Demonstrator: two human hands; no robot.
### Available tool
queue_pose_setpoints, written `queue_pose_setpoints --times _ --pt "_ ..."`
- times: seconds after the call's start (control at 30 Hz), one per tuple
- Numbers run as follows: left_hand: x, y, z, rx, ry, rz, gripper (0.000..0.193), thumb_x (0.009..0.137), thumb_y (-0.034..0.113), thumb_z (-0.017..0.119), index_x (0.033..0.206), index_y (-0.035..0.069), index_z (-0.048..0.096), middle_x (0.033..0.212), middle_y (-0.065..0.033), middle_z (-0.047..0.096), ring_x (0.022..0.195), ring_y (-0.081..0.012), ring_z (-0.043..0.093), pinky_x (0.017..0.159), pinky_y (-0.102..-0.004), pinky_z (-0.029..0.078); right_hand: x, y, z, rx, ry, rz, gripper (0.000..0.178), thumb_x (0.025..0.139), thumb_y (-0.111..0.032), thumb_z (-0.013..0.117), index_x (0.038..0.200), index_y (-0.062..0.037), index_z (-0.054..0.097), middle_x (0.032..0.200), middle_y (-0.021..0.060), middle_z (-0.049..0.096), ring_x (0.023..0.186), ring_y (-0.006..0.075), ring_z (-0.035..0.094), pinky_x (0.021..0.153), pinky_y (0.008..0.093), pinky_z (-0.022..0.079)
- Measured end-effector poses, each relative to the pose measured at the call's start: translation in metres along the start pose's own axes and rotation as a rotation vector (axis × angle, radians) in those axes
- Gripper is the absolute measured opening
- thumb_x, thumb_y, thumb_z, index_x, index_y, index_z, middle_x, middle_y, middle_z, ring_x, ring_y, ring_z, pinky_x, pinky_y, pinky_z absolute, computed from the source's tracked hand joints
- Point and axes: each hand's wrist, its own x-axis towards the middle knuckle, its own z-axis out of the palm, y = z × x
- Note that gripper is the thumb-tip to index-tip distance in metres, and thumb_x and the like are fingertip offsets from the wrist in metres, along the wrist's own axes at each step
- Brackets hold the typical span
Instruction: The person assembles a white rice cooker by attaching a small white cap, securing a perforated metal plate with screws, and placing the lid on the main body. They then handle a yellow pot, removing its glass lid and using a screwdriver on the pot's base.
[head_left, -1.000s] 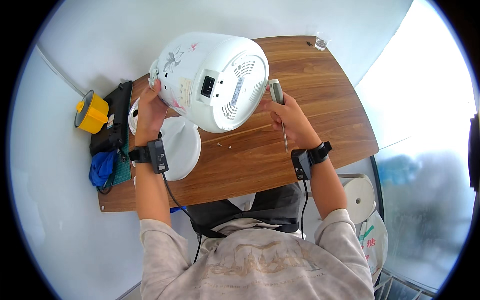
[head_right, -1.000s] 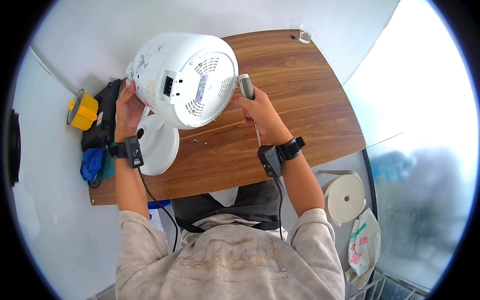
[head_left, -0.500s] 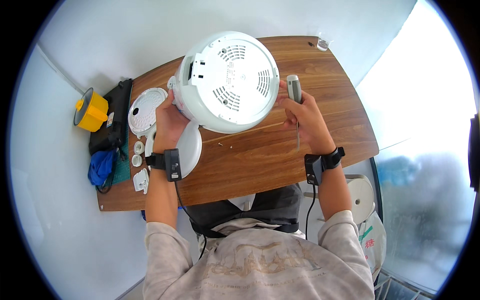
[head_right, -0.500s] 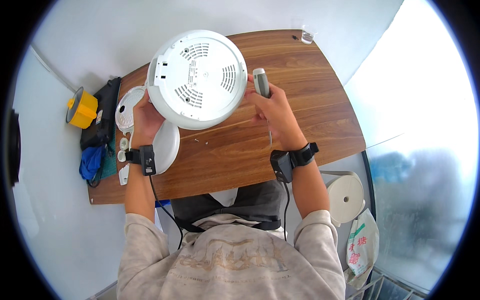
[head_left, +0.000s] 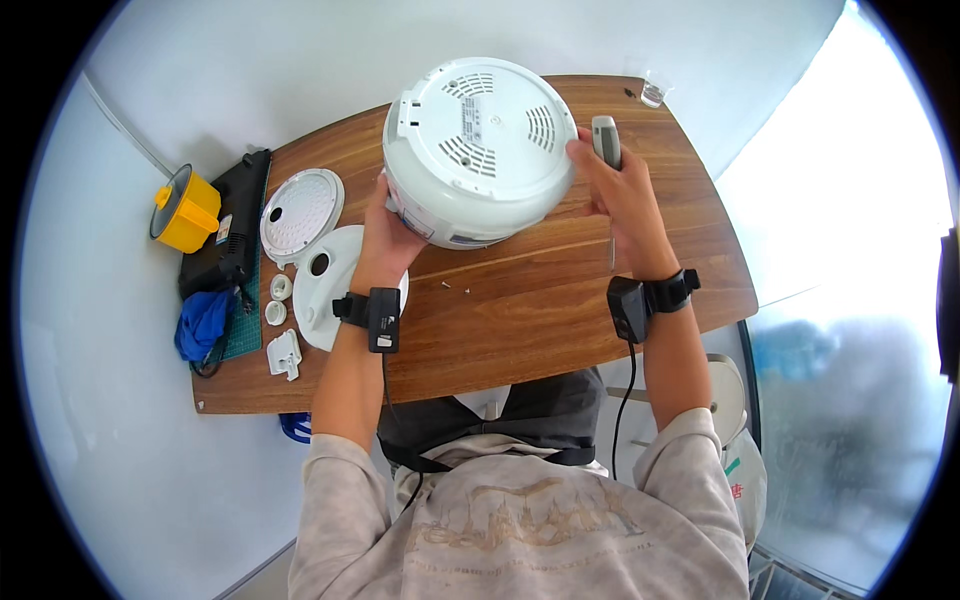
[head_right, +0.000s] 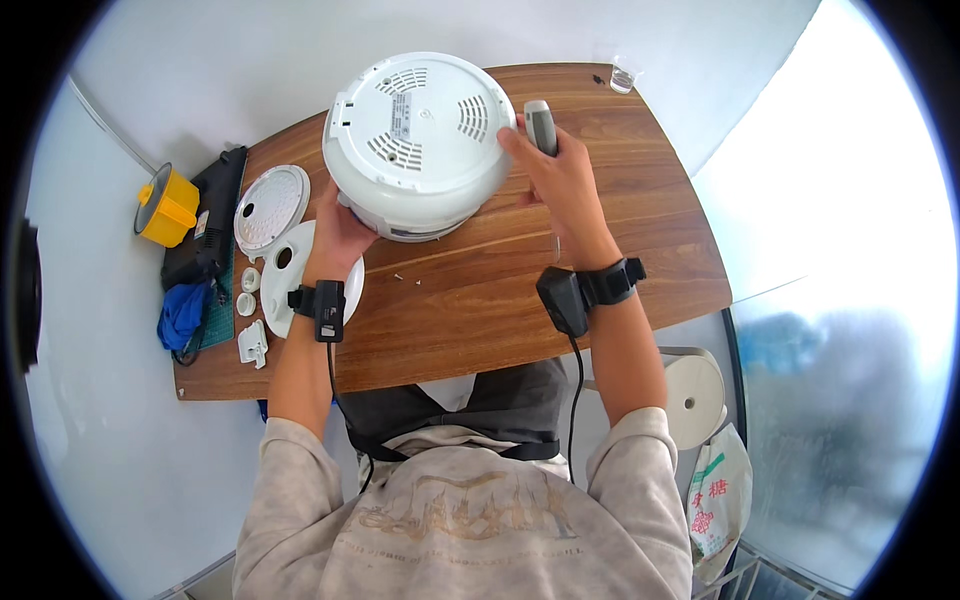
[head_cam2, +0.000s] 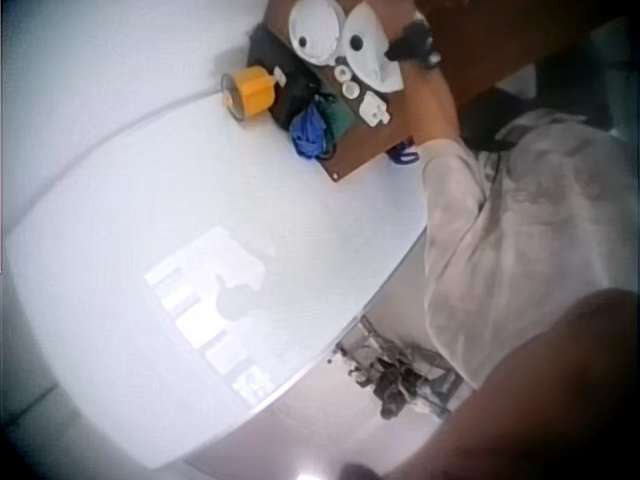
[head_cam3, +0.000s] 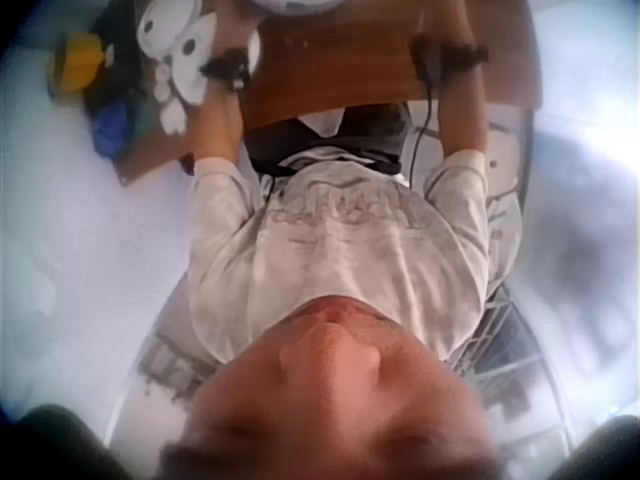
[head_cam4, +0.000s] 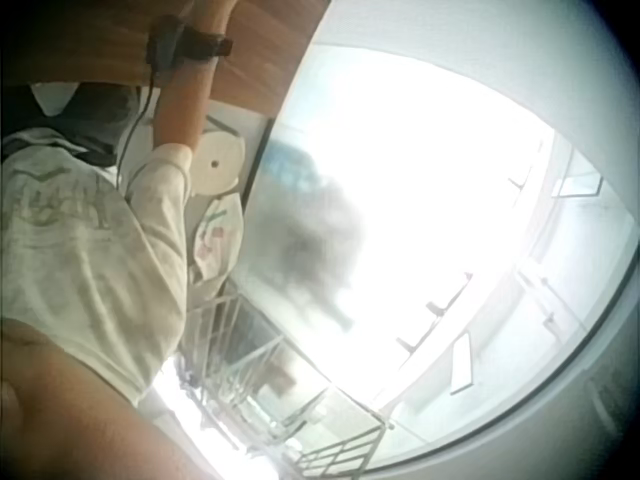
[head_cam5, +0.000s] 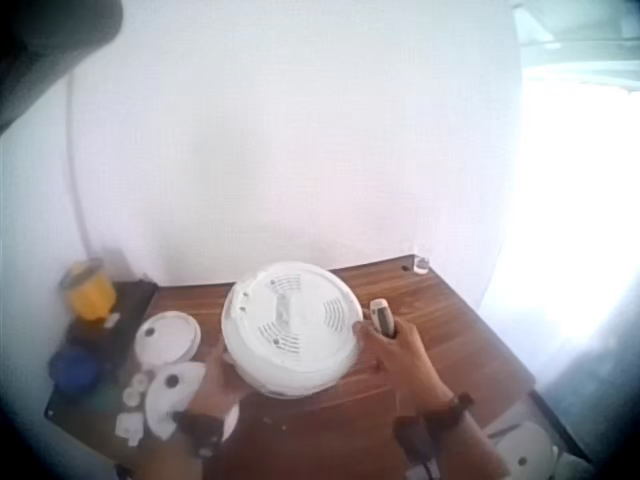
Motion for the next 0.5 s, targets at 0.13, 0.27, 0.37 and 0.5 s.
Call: queue_pose_setpoints --times 0.13,0.27,0.37,0.5 --pt "0.004 -0.013 -0.005 -0.025 0.033 -0.036 0.052 0.105 0.042 0.048 0.145 0.009 0.046 0.152 -0.009 0.047 0.139 -0.0297 0.047 0.11 -0.0567 0.04 0.024 -0.012 0.005 -0.172 0.017 -0.029 0.045 0.087 -0.044 0.076 0.102 -0.0013 0.073 0.074 -0.0003 0.057 0.063 0.0096 0.055 0.048 0.0268 0.051" --pt "0.014 -0.014 -0.007 -0.021 0.042 -0.038 0.052 0.107 0.041 0.045 0.147 0.008 0.042 0.153 -0.012 0.046 0.138 -0.032 0.047 0.11 -0.0584 0.04 0.033 -0.024 0.014 -0.294 0.035 -0.059 0.054 0.085 -0.052 0.075 0.101 -0.0004 0.072 0.076 0.0025 0.062 0.07 0.012 0.063 0.054 0.0281 0.057" --pt "0.013 -0.016 -0.005 -0.013 0.078 -0.042 0.051 0.108 0.039 0.043 0.148 0.007 0.04 0.153 -0.0135 0.046 0.138 -0.0332 0.048 0.109 -0.0596 0.041 0.04 -0.024 0.02 -0.348 0.004 -0.101 0.056 0.085 -0.054 0.074 0.102 0.0 0.072 0.078 0.0051 0.066 0.073 0.0138 0.067 0.056 0.0286 0.06" --pt "0.013 -0.017 -0.002 -0.025 0.107 -0.08 0.048 0.108 0.036 0.042 0.146 0.005 0.042 0.151 -0.0138 0.048 0.137 -0.0337 0.048 0.109 -0.0604 0.041 0.048 -0.024 0.024 -0.398 -0.02 -0.093 0.057 0.085 -0.055 0.073 0.102 -0.0003 0.073 0.078 0.0068 0.067 0.072 0.0152 0.069 0.054 0.0275 0.061"
